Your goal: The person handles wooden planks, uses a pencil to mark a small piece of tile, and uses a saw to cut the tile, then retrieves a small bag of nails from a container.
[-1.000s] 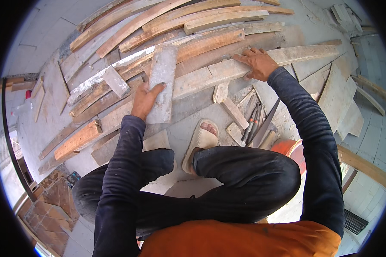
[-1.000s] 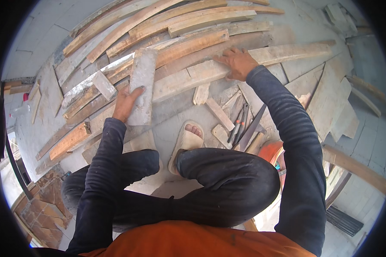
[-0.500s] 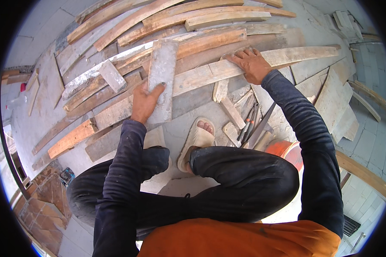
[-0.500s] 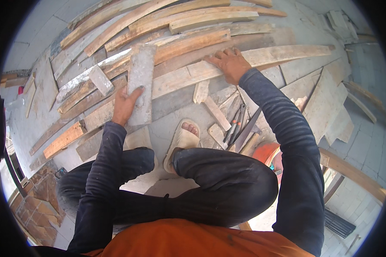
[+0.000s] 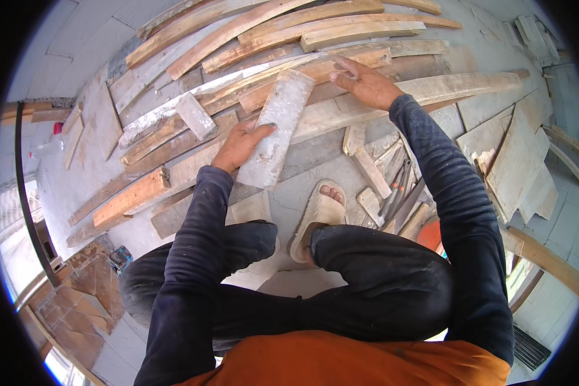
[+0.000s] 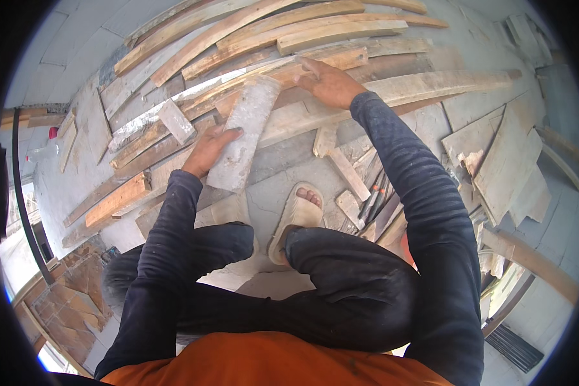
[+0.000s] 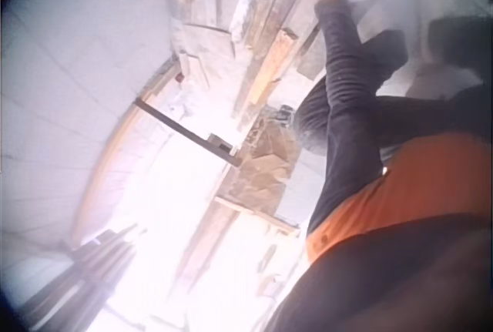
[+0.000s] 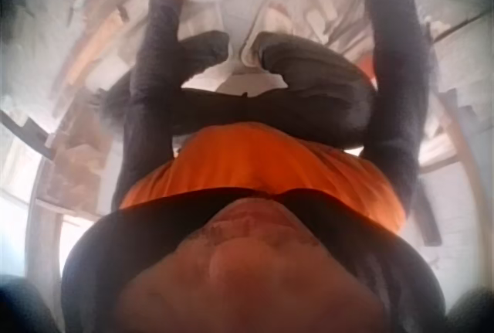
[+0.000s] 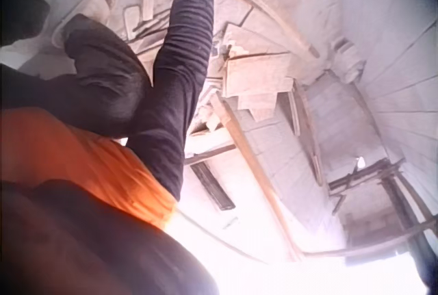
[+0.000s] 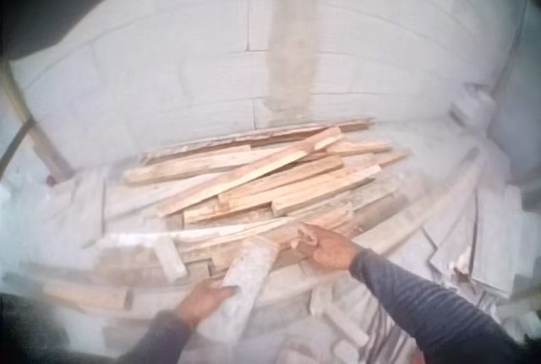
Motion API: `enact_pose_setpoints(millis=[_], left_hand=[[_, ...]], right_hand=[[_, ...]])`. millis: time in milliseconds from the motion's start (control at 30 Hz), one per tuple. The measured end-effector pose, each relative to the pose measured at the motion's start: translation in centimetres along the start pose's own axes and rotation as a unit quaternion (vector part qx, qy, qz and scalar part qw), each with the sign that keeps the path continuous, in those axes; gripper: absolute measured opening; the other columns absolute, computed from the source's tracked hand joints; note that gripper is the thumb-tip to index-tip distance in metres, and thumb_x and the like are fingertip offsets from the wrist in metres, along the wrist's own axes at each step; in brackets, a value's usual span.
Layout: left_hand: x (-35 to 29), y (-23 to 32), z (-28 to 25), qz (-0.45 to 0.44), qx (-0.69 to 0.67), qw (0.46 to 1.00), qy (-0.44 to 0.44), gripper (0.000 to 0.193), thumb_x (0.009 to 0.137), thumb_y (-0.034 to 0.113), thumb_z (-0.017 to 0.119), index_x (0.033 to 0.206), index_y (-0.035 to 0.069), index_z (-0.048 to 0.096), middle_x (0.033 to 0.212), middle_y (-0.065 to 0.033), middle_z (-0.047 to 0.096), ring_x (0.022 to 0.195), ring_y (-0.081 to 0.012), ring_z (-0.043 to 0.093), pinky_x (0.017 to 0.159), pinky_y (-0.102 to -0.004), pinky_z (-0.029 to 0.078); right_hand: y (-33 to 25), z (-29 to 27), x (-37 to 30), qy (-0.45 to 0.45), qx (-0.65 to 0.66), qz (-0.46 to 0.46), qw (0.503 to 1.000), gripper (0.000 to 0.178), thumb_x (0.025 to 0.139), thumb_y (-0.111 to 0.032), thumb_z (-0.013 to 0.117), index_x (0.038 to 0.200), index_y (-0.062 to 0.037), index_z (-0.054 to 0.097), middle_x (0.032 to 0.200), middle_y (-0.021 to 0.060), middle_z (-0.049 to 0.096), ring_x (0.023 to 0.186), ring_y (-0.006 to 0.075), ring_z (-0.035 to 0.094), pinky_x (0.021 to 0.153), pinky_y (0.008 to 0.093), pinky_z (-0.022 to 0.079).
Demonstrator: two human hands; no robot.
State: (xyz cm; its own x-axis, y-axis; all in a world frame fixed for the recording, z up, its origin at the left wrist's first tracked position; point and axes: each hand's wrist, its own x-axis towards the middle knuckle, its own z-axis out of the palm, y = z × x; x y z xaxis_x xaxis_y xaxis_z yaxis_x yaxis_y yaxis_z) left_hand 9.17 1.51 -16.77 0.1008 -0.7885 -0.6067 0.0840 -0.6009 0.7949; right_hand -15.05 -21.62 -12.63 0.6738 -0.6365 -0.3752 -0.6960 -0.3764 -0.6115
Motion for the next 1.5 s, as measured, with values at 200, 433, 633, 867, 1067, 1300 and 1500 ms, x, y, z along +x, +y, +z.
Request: enact_pose_setpoints(millis=[200,433,633,867,1067,1300,1500], left_hand=[[-0.2,1.6,0.5,0.0,0.062,0.998,-0.026,0.045,0.093,0.034,0.075,0.124,0.001,0.072,0.101,-0.0104,0.077,0.083,-0.0166,0.073,0.077,-0.0301,0.056],[-0.5,3.3,-1.4,0.16,0.248,0.955,0.041,0.039,0.089,0.023,0.079,0.122,0.003,0.074,0.109,-0.0077,0.076,0.095,-0.0187,0.069,0.091,-0.0295,0.051],[-0.6,4.7,3.8,0.399,0.396,0.802,0.202,0.031,0.089,0.014,0.072,0.119,0.011,0.077,0.12,-0.008,0.074,0.106,-0.0328,0.068,0.091,-0.0406,0.054],[1.8,0.7,7.2,0.421,0.475,0.745,0.206,0.037,0.091,0.014,0.075,0.128,0.015,0.074,0.13,-0.0091,0.069,0.113,-0.0308,0.064,0.095,-0.043,0.051],[2.3,1.1,6.0,0.4,0.448,0.79,0.122,0.043,0.089,0.024,0.079,0.13,0.014,0.073,0.135,-0.0114,0.066,0.119,-0.0332,0.061,0.102,-0.0436,0.049],[3.6,1.1,2.7,0.256,0.338,0.903,0.069,0.085,0.078,0.043,0.088,0.149,0.01,0.055,0.141,-0.0232,0.059,0.133,-0.0402,0.056,0.115,-0.0436,0.042],[2.4,1.2,3.1,0.262,0.371,0.89,0.039,0.097,0.076,0.043,0.089,0.153,0.004,0.046,0.142,-0.0258,0.058,0.132,-0.0408,0.057,0.113,-0.0439,0.045]], right_hand=[[-1.0,2.8,1.7,-0.031,0.041,-0.025,0.998,0.042,0.094,-0.034,0.072,0.127,-0.0075,0.072,0.118,0.0141,0.074,0.109,0.0277,0.068,0.095,0.039,0.052],[2.1,-1.9,-1.5,0.015,0.291,0.042,0.956,0.031,0.091,-0.026,0.079,0.117,-0.0117,0.072,0.104,-0.0016,0.072,0.095,0.0129,0.064,0.082,0.0292,0.051],[5.2,-3.6,-3.9,0.092,0.27,0.023,0.958,0.03,0.102,-0.021,0.063,0.13,-0.0115,0.071,0.121,0.0063,0.071,0.105,0.0157,0.066,0.095,0.032,0.055],[6.9,-4.2,-5.3,0.07,0.273,0.06,0.958,0.054,0.093,-0.024,0.072,0.142,-0.0036,0.063,0.14,0.0182,0.063,0.125,0.0305,0.062,0.107,0.0373,0.05],[7.0,-3.4,-4.4,0.074,-0.019,0.015,0.997,0.071,0.089,-0.023,0.073,0.156,-0.016,0.049,0.139,0.0286,0.06,0.124,0.0415,0.061,0.108,0.0436,0.049],[5.9,-3.8,-3.9,0.032,-0.089,0.025,0.995,0.063,0.087,-0.023,0.071,0.149,-0.0174,0.059,0.12,0.0267,0.067,0.111,0.0407,0.065,0.102,0.0447,0.05],[7.5,-4.1,-3.2,0.02,-0.093,0.01,0.995,0.059,0.086,-0.025,0.072,0.144,-0.0155,0.063,0.118,0.0237,0.069,0.112,0.0391,0.065,0.102,0.045,0.05]])
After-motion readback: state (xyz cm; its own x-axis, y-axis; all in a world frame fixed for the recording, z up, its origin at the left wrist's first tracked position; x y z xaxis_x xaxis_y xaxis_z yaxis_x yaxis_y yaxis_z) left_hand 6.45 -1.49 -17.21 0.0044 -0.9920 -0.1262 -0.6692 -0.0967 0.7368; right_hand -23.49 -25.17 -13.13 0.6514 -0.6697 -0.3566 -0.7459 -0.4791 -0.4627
